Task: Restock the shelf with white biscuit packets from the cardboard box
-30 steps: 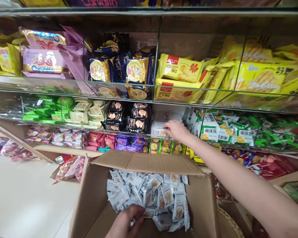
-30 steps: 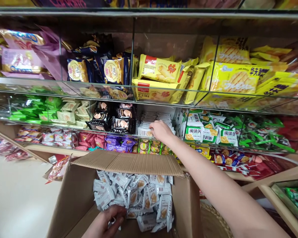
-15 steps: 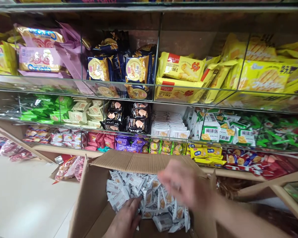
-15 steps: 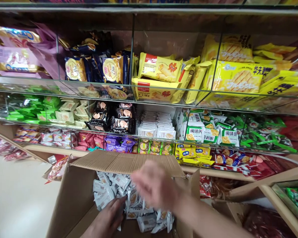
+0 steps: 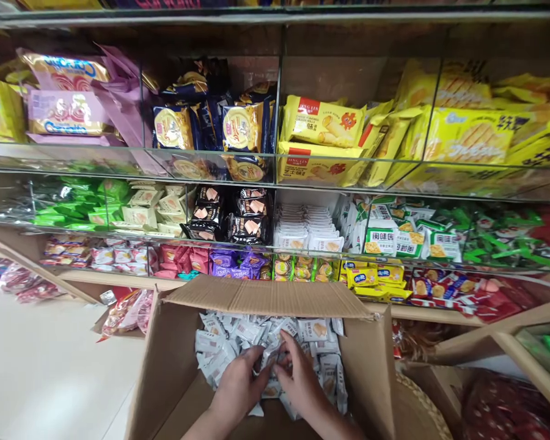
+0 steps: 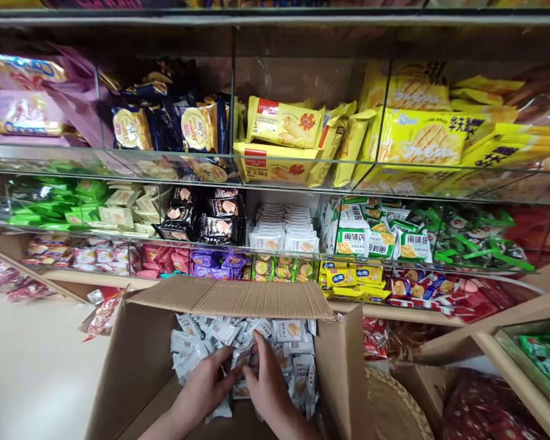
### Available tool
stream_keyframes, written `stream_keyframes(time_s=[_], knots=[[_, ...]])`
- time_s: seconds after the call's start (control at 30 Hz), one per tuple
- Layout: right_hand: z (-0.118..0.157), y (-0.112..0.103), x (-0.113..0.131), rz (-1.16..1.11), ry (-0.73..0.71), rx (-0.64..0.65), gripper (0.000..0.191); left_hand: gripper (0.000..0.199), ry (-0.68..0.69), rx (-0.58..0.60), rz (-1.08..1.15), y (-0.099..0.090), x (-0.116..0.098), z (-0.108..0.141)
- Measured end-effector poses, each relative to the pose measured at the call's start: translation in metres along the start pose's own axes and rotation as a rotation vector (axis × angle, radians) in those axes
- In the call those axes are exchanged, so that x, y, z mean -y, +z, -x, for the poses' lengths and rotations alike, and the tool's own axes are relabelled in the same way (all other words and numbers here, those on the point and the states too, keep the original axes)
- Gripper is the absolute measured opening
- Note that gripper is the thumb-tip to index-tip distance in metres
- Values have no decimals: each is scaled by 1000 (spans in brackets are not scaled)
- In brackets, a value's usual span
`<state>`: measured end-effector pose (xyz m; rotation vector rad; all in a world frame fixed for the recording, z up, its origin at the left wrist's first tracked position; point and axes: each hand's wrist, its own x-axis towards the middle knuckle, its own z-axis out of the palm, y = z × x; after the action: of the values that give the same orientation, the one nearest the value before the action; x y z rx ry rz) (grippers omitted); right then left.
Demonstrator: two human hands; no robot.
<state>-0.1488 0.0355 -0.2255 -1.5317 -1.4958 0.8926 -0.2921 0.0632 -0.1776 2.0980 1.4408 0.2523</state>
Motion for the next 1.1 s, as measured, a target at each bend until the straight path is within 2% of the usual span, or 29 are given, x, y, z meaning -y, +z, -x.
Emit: stream_keyframes(time_s=[0.1,0.17,0.3,0.37,0.53,0.63,0.73,0.8,0.87,0.93,1.0,1.1], knots=[[3,-20,19,-55,-53,32,27,21,52,-62,257,-8,-6,12],[6,-35,35,-97,-70,78,12,21,34,-28,469,-16,-15,20],[13,-60,65,-302,127,118,25,26,-61,75,997,-35,-39,30],[16,-67,76,-414,196,111,29,29,-77,100,1179,-44,-50,32],[18,-75,85,-677,264,64,26,32,-97,42,1270,-56,-60,30],[14,-77,85,-869,328,41,21,38,-80,-4,1290,-57,-61,27],[13,-74,87,-970,328,34,16,40,-54,-24,1296,-56,-63,26],[15,-70,88,-942,282,82,14,39,-47,-23,1308,-53,-65,26],[18,-69,90,-845,227,150,23,37,-36,-29,1330,-49,-67,29],[19,-77,95,-697,163,180,27,39,-6,-54,1342,-47,-67,31],[11,-99,105,-491,30,101,23,41,18,-79,1317,-46,-64,34],[-27,-152,128,-27,-302,-173,22,39,-14,-77,1226,-44,-55,36]])
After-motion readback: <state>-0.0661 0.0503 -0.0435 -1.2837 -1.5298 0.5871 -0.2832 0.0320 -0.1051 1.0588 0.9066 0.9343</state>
